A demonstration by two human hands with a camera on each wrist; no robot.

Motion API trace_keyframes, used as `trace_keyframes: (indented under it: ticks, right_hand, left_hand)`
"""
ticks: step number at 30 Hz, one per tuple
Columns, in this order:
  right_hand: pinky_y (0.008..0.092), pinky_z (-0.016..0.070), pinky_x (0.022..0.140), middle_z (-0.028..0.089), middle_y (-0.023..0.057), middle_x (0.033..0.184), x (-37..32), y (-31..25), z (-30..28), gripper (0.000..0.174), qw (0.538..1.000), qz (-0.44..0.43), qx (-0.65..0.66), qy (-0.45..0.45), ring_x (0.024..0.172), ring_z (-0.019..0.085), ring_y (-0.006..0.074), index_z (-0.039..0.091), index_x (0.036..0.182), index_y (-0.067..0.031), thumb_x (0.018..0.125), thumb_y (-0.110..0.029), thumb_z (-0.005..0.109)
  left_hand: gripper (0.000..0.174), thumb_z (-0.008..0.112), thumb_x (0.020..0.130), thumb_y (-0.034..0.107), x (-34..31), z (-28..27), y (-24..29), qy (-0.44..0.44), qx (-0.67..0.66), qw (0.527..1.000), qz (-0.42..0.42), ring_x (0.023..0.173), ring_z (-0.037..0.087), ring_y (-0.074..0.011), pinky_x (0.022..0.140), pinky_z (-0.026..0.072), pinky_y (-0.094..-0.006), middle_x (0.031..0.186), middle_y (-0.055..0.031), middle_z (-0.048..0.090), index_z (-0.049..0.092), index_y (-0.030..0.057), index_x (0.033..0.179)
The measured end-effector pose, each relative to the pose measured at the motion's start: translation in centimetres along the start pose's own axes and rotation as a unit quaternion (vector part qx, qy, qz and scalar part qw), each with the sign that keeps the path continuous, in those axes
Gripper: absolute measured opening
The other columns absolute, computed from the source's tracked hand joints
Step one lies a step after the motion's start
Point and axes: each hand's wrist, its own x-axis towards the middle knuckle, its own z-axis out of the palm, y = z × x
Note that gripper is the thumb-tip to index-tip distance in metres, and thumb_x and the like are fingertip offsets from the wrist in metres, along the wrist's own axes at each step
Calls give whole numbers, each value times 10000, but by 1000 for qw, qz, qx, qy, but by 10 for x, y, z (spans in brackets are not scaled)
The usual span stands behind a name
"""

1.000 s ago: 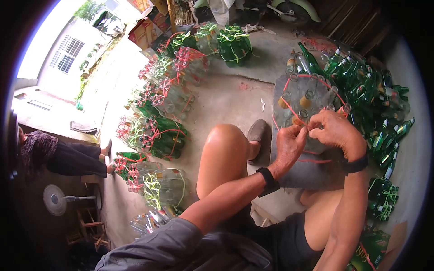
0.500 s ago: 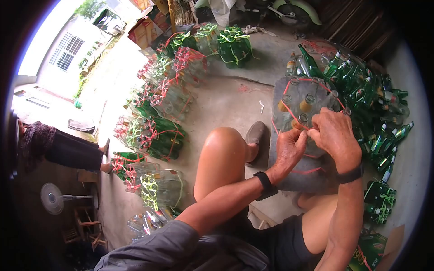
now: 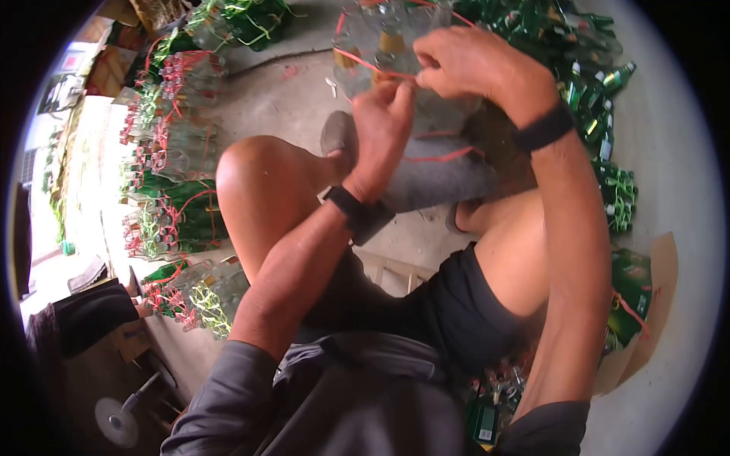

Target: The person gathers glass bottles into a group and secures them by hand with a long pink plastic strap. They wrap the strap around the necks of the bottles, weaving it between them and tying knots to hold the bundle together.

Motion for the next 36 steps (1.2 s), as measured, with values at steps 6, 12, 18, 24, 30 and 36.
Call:
trace_keyframes:
  ticks: [6, 12, 18, 24, 30, 36]
  right_hand:
    - [445, 525, 706, 710, 205, 836, 2, -16, -24, 257, 993, 71, 40, -90, 788, 691, 357, 679, 929, -6, 871, -256, 685]
    - [405, 513, 661, 708, 150, 780, 11, -12, -29, 251, 984, 73, 75, -147, 727, 677, 252, 680, 932, 17, 914, -231, 643]
    - [304, 565, 592, 734, 85, 837, 4, -24, -48, 292, 953, 125, 164, -224, 682, 730, 180, 706, 1017, -21, 977, -223, 499]
    - [319, 585, 614, 735, 101, 848, 8, 1, -50, 303, 925, 98, 262, -256, 706, 743, 200, 704, 1076, -7, 904, -105, 474]
    - [309, 503, 490, 675, 78, 900, 9, 10, -27, 266, 964, 94, 180, -172, 541, 640, 147, 578, 1024, -4, 809, 85, 447]
    - [333, 503, 487, 655, 108, 890, 9, 2, -32, 202, 969, 103, 143, -173, 523, 626, 186, 538, 975, -4, 817, 84, 447]
  left_hand:
    - [247, 711, 917, 174, 0, 5, -4, -4, -41, 999, -16, 557, 559, -145, 607, 501, -381, 612, -188, 631, 731, -68, 874]
    - [210, 686, 922, 133, 0, 7, -3, -27, -56, 998, -31, 631, 526, -57, 591, 488, -328, 602, -65, 649, 751, -67, 918]
    - [275, 693, 960, 188, -1, 5, 7, -48, -97, 991, -78, 616, 456, -38, 535, 369, -261, 665, 56, 565, 751, -79, 926]
    - [257, 621, 936, 116, -2, 3, 15, -30, -28, 998, -49, 609, 467, -71, 536, 414, -341, 571, -44, 515, 657, -104, 808]
    - [235, 627, 973, 124, -6, 6, 21, -26, -58, 996, -61, 666, 514, -61, 573, 442, -312, 658, -13, 603, 721, -89, 951]
    - [221, 618, 986, 120, -5, 6, 19, -35, -42, 997, -54, 644, 518, -63, 575, 453, -311, 651, -24, 597, 734, -67, 1003]
